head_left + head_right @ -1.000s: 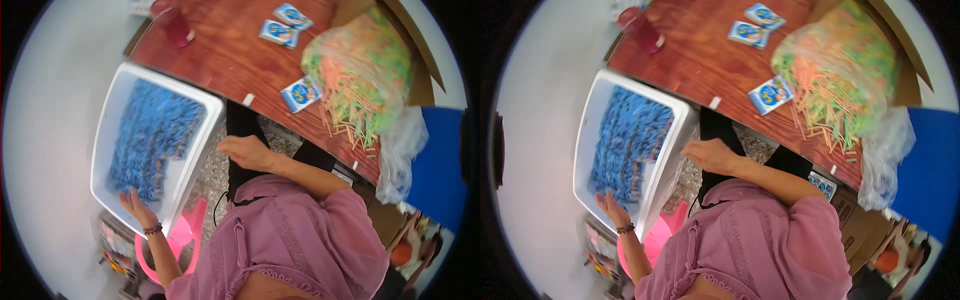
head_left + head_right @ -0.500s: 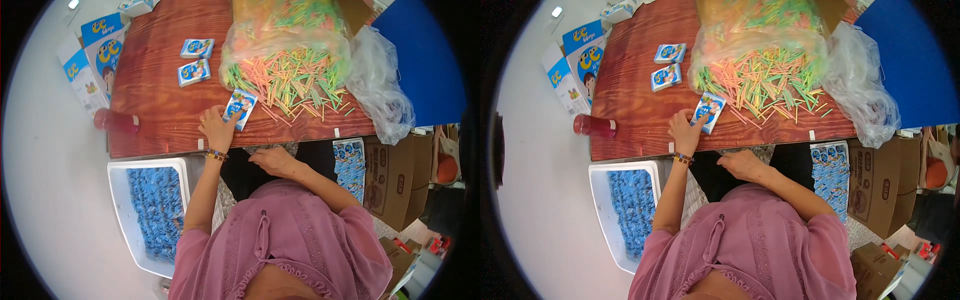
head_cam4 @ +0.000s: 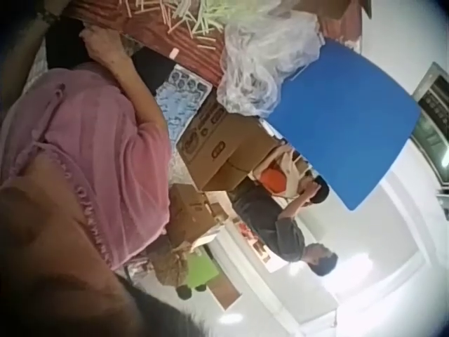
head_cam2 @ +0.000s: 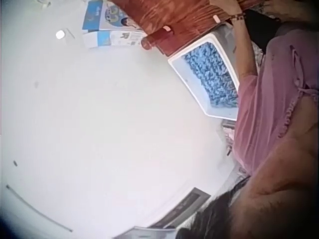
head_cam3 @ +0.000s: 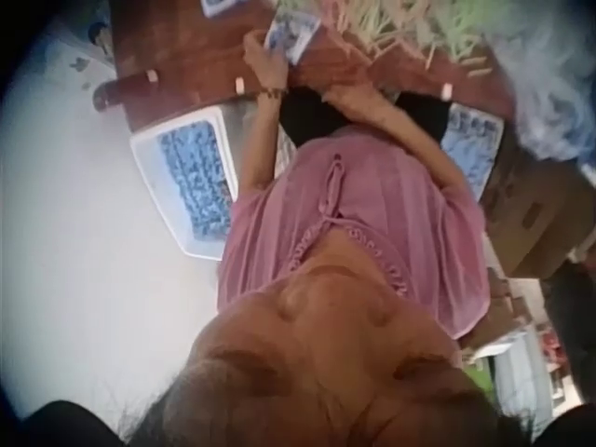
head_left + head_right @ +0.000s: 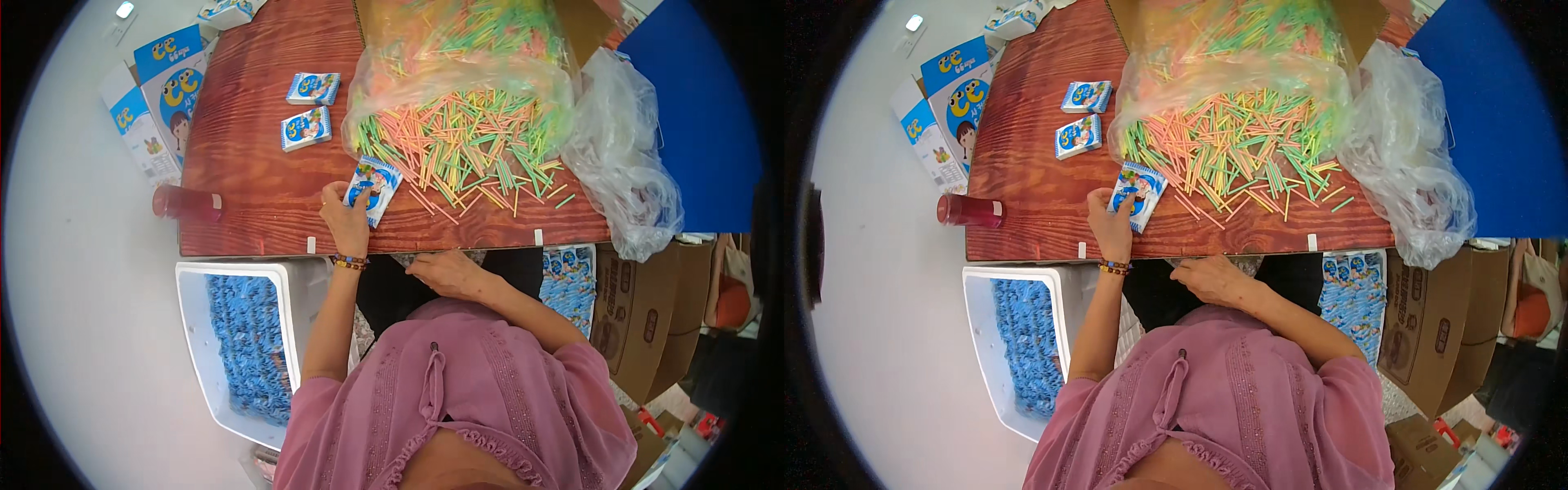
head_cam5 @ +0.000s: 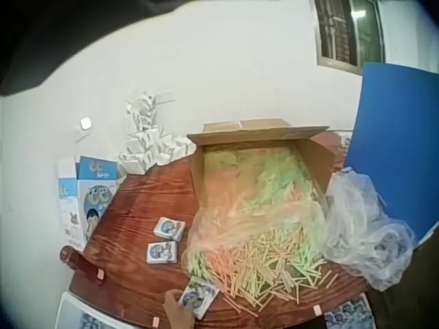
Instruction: Packaging small blue packets and colorful sticks into a white plastic bin.
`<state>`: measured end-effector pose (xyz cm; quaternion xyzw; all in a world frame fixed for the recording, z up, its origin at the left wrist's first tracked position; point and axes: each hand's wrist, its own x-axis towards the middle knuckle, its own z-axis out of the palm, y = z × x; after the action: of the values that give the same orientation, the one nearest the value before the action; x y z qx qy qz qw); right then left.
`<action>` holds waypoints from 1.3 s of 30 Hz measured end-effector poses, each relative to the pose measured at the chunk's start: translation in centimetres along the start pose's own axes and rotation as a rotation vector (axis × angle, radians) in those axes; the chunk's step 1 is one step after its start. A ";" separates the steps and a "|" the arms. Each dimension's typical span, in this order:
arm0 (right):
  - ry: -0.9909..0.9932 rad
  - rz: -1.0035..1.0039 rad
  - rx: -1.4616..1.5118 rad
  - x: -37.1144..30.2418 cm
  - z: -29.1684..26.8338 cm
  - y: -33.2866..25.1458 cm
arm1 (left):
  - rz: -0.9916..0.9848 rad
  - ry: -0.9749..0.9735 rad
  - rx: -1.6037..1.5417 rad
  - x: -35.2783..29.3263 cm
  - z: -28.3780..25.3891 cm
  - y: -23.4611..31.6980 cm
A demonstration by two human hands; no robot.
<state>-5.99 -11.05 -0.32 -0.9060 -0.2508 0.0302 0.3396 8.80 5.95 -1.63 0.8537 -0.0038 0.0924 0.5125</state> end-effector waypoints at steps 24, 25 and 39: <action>0.387 0.259 0.865 5.1 -12.2 6.1 | 0.107 -0.585 -0.203 0.3 -1.2 9.2; 0.319 0.206 0.830 5.7 -11.9 6.8 | 0.019 -0.574 -0.200 -0.1 -0.9 9.4; 0.393 0.311 0.956 3.3 -10.0 7.4 | -0.245 -0.334 -0.719 -3.8 3.0 9.3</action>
<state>2.36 -20.26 3.08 -0.6656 -0.0040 0.0209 0.7460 4.58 -1.37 4.49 0.6175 -0.0173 -0.1165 0.7777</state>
